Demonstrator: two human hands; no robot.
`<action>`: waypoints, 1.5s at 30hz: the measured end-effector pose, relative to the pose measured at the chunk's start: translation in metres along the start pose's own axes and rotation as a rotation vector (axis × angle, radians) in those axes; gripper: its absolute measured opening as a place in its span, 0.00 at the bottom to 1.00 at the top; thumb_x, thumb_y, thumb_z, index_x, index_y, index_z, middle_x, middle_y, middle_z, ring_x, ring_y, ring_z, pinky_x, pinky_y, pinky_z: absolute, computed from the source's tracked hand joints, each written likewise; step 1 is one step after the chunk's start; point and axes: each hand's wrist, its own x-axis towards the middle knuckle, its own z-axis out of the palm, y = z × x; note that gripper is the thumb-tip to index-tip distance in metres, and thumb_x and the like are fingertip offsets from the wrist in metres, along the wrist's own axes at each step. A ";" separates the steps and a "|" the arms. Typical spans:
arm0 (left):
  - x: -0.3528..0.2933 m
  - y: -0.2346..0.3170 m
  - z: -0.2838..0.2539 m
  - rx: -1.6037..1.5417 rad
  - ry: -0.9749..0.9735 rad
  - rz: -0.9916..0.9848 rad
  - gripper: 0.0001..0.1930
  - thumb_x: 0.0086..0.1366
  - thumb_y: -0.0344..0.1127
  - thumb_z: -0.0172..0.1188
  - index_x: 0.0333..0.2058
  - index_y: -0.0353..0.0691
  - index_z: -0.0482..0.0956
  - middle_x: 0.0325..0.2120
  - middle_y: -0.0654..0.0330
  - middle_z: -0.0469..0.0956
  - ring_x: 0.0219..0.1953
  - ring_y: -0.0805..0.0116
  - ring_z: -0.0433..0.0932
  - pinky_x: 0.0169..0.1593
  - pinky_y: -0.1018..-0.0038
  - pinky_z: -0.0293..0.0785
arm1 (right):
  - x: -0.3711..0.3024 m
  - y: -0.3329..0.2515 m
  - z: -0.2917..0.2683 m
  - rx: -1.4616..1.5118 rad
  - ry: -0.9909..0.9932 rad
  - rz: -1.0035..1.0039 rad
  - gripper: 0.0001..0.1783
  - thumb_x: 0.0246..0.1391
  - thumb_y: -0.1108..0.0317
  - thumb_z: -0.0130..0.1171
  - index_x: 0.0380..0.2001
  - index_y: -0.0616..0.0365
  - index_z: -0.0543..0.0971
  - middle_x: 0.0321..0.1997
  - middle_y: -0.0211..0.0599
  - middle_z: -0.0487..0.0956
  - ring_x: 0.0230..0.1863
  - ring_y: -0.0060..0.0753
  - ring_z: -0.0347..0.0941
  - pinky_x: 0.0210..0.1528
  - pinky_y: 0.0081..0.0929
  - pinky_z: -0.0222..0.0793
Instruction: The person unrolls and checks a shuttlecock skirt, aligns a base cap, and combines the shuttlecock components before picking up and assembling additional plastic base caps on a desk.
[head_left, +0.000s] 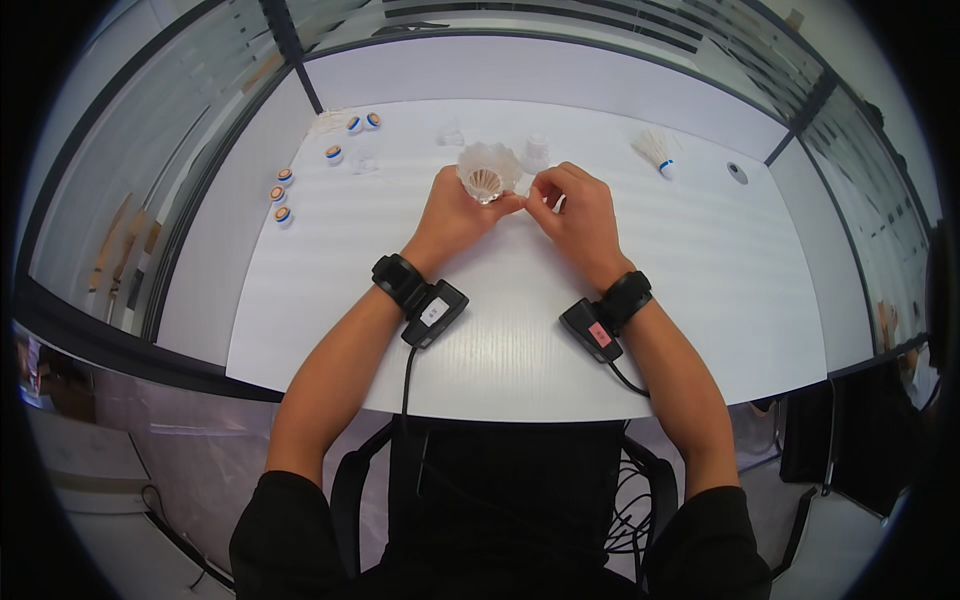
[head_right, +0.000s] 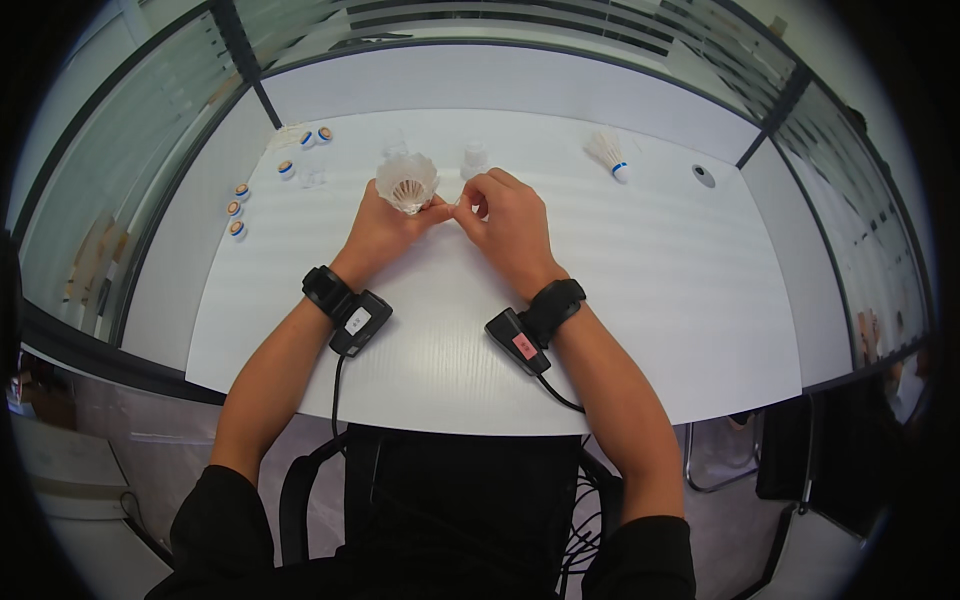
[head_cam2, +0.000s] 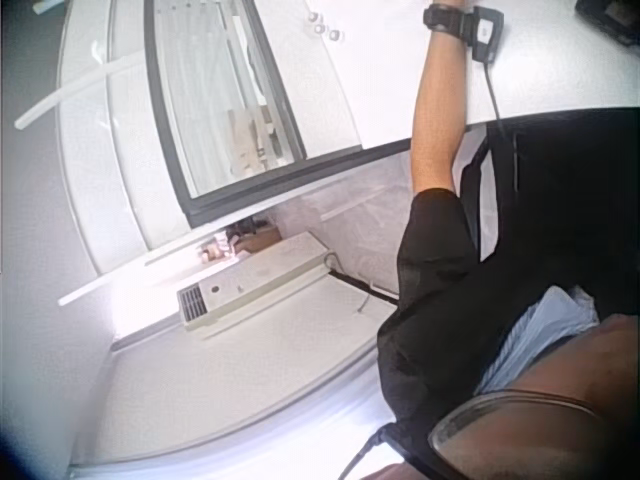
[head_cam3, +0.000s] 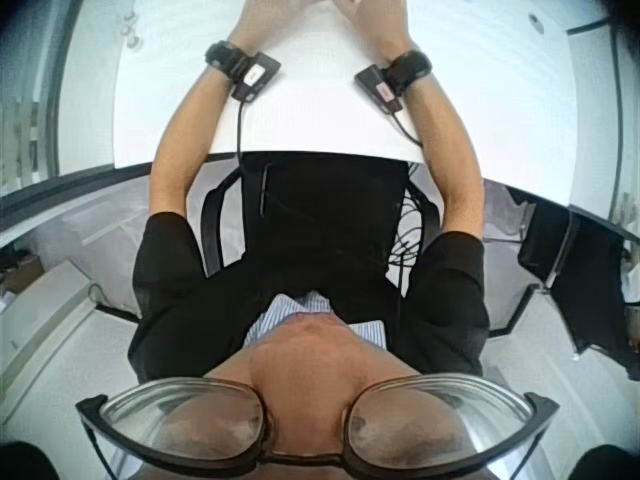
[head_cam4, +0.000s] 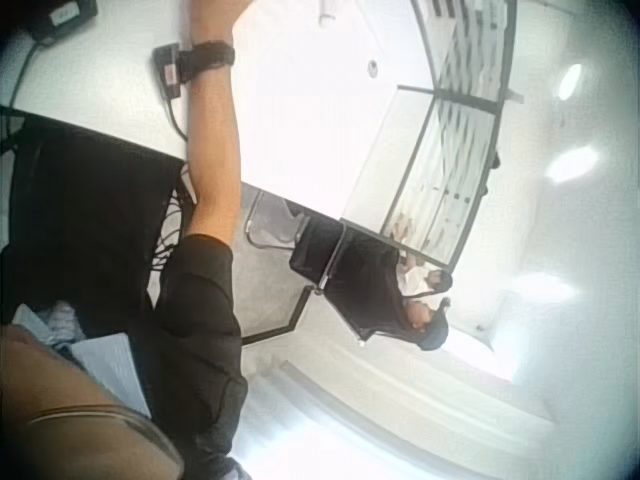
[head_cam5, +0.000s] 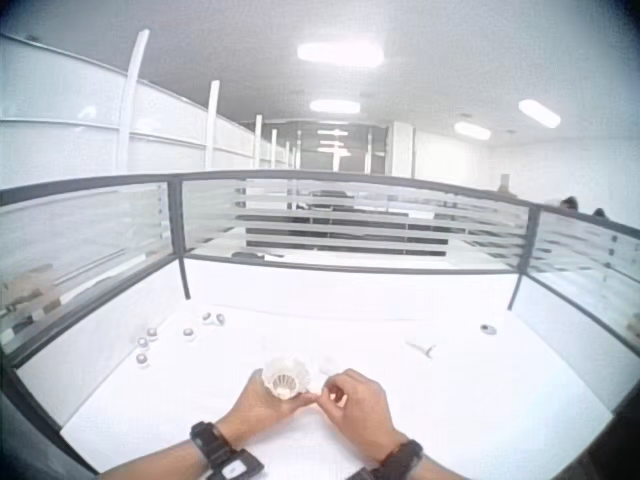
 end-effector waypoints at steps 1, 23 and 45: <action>0.000 0.000 0.000 -0.023 0.003 -0.042 0.12 0.56 0.32 0.75 0.35 0.32 0.84 0.28 0.58 0.85 0.28 0.73 0.79 0.34 0.70 0.76 | 0.000 0.000 0.001 -0.007 -0.015 0.000 0.06 0.49 0.70 0.68 0.27 0.59 0.80 0.28 0.34 0.79 0.26 0.32 0.77 0.29 0.29 0.73; -0.003 0.000 0.004 0.020 0.075 0.017 0.07 0.60 0.30 0.72 0.30 0.32 0.85 0.25 0.64 0.84 0.26 0.80 0.76 0.32 0.77 0.73 | 0.001 -0.001 -0.004 0.135 -0.161 -0.027 0.05 0.49 0.71 0.65 0.27 0.61 0.79 0.27 0.35 0.79 0.25 0.33 0.77 0.30 0.29 0.72; 0.003 -0.009 0.005 -0.121 0.008 -0.031 0.11 0.61 0.35 0.73 0.35 0.33 0.86 0.29 0.60 0.85 0.29 0.74 0.79 0.35 0.72 0.75 | 0.002 0.014 -0.005 0.609 -0.144 0.362 0.14 0.60 0.62 0.65 0.39 0.63 0.86 0.31 0.31 0.83 0.27 0.17 0.74 0.28 0.19 0.70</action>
